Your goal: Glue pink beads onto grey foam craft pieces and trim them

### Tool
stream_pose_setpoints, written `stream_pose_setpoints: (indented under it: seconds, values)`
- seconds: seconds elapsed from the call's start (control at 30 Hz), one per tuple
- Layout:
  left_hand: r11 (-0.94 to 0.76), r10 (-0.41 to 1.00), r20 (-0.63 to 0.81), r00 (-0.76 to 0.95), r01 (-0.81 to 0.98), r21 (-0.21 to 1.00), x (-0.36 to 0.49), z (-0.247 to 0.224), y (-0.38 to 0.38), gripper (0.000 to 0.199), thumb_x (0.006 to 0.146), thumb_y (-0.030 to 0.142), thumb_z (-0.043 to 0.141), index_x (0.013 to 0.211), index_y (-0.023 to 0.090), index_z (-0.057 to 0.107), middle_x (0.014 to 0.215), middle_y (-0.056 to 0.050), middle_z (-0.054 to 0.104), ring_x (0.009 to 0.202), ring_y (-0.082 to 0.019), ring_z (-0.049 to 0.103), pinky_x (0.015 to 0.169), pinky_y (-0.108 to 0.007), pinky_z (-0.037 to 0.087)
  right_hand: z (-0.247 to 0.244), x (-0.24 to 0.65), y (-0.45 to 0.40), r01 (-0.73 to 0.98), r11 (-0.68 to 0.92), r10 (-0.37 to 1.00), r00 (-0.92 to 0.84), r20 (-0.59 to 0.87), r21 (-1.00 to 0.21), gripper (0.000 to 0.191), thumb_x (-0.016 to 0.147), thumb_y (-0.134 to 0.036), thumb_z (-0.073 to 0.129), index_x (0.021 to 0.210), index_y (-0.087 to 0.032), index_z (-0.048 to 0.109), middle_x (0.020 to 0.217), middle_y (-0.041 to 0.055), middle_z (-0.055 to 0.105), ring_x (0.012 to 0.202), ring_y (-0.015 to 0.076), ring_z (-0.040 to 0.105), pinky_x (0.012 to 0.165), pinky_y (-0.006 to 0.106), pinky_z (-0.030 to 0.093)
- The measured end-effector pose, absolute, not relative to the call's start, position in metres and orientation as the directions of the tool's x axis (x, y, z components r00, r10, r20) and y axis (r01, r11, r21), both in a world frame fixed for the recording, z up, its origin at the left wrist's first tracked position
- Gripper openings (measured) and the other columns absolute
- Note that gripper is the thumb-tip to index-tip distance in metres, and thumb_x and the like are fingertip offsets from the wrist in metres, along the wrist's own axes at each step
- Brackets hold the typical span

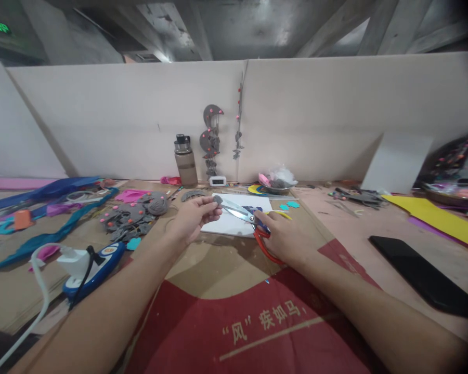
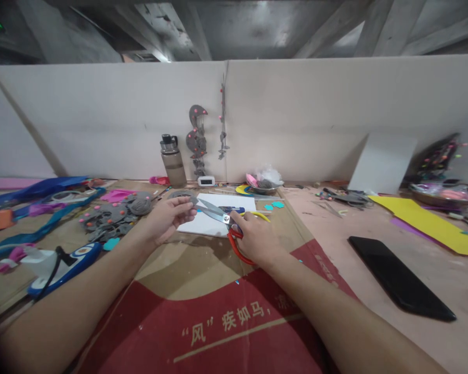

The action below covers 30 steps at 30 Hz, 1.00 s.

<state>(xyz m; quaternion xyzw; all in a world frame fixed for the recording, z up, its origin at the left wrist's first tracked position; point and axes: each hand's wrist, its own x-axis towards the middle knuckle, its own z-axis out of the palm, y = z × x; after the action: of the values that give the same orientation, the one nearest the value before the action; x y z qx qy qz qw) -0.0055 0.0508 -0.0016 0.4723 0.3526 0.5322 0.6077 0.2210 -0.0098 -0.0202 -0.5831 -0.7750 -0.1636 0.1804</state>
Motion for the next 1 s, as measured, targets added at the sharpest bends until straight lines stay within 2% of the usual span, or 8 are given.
stream_pose_setpoints:
  seconds: [0.13,0.23,0.43,0.7,1.0]
  values:
    - [0.069,0.973,0.014,0.229,-0.351,0.934,-0.005,-0.001,0.051,0.015,0.069,0.014,0.068,0.079,0.012,0.058,0.071,-0.004,0.064,0.067,-0.012,0.063,0.063,-0.023,0.051,-0.02,0.221,-0.01,0.959,0.273,0.846,-0.277,0.455,0.076,0.043,0.083,-0.024,0.042,0.125,-0.025,0.047,0.107,0.0093,0.06,0.09,0.0215,0.055,0.076,0.03,0.038]
    - [0.08,0.979,-0.013,0.204,-0.325,0.942,-0.004,-0.002,0.051,0.016,0.065,0.016,0.07,0.076,0.012,0.059,0.071,-0.003,0.063,0.064,-0.01,0.06,0.057,-0.02,0.047,-0.021,0.22,-0.01,0.961,0.269,0.839,-0.269,0.473,0.068,0.041,0.086,-0.026,0.04,0.126,-0.026,0.047,0.108,0.009,0.06,0.09,0.0214,0.056,0.074,0.03,0.038]
    - [0.006,0.977,0.052,0.206,-0.274,0.962,0.0,-0.006,0.05,0.018,0.059,0.019,0.073,0.065,0.011,0.058,0.057,0.002,0.051,0.048,-0.004,0.045,0.047,-0.018,0.036,-0.021,0.22,-0.01,0.966,0.254,0.846,-0.249,0.471,0.054,0.041,0.085,-0.026,0.039,0.126,-0.026,0.047,0.108,0.0091,0.06,0.089,0.021,0.056,0.073,0.029,0.038]
    - [0.003,0.976,0.066,0.207,-0.318,0.948,0.003,-0.003,0.047,0.027,0.055,0.016,0.075,0.08,0.01,0.064,0.062,0.003,0.052,0.049,-0.003,0.042,0.048,-0.017,0.034,-0.019,0.22,-0.011,0.965,0.247,0.859,-0.261,0.441,0.089,0.045,0.082,-0.022,0.042,0.127,-0.026,0.045,0.108,0.0089,0.06,0.092,0.0219,0.055,0.076,0.03,0.038]
    - [0.027,0.968,0.052,0.247,-0.309,0.951,0.006,-0.001,0.042,0.023,0.058,0.014,0.072,0.079,0.011,0.064,0.06,0.004,0.049,0.047,-0.003,0.039,0.048,-0.018,0.033,-0.019,0.221,-0.01,0.959,0.252,0.86,-0.284,0.424,0.131,0.044,0.083,-0.024,0.042,0.126,-0.027,0.045,0.103,0.0095,0.061,0.088,0.022,0.055,0.073,0.03,0.038]
